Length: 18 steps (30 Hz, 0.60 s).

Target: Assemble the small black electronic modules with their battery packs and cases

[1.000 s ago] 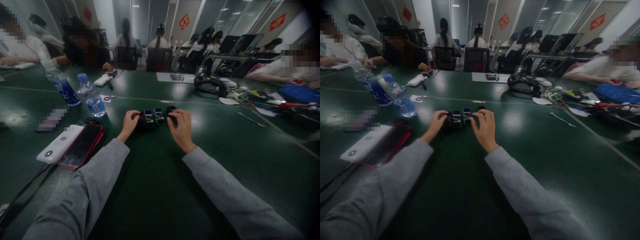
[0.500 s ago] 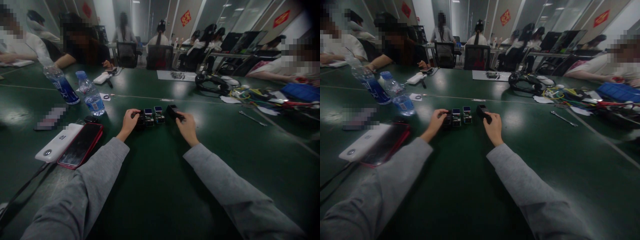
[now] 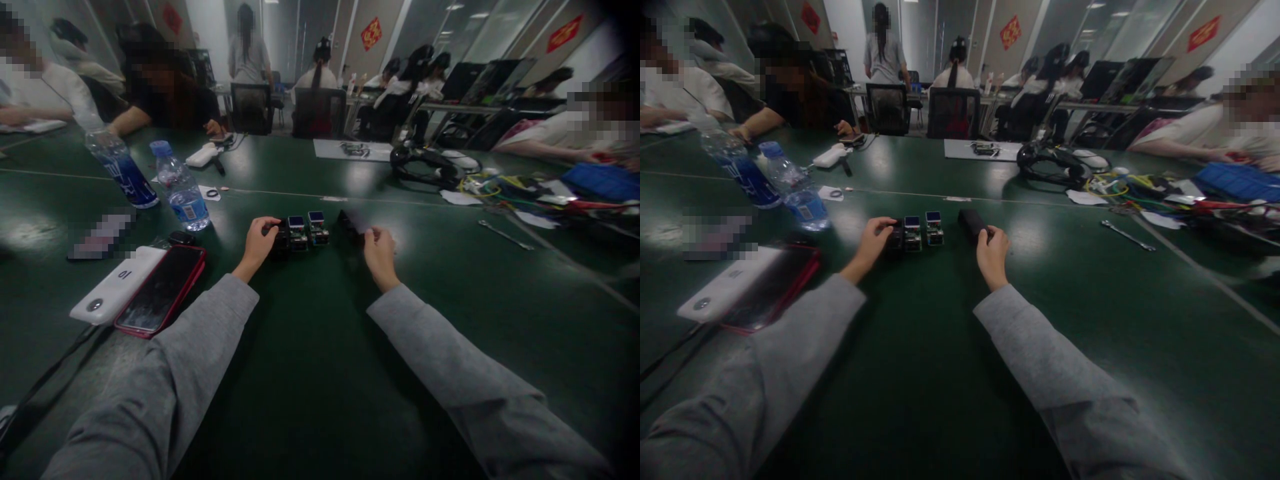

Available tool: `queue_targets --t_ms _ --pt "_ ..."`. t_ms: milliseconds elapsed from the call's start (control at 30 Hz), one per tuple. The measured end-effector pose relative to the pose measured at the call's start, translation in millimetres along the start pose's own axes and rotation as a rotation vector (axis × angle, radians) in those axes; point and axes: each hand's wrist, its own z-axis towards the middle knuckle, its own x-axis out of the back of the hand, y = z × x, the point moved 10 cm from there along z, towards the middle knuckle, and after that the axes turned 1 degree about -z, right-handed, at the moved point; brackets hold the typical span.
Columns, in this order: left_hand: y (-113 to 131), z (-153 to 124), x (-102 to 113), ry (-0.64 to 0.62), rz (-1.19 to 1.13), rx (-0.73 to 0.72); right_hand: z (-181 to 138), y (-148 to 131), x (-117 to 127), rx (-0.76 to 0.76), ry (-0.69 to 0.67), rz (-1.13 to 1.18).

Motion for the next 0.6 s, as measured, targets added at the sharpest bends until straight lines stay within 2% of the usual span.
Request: queue_targets --t_ms 167,300,500,600 --pt "-1 0 0 0.003 0.007 0.001 -4 -14 -1 0.115 -0.019 0.045" --pt "-2 0 0 0.001 -0.001 0.011 -4 -8 -2 0.022 -0.059 0.177" --pt "0 -2 0 -0.011 -0.012 0.022 -2 -10 1 0.037 -0.063 -0.011" --pt "1 -2 0 -0.014 -0.006 0.021 -5 -19 4 0.088 -0.029 0.006"
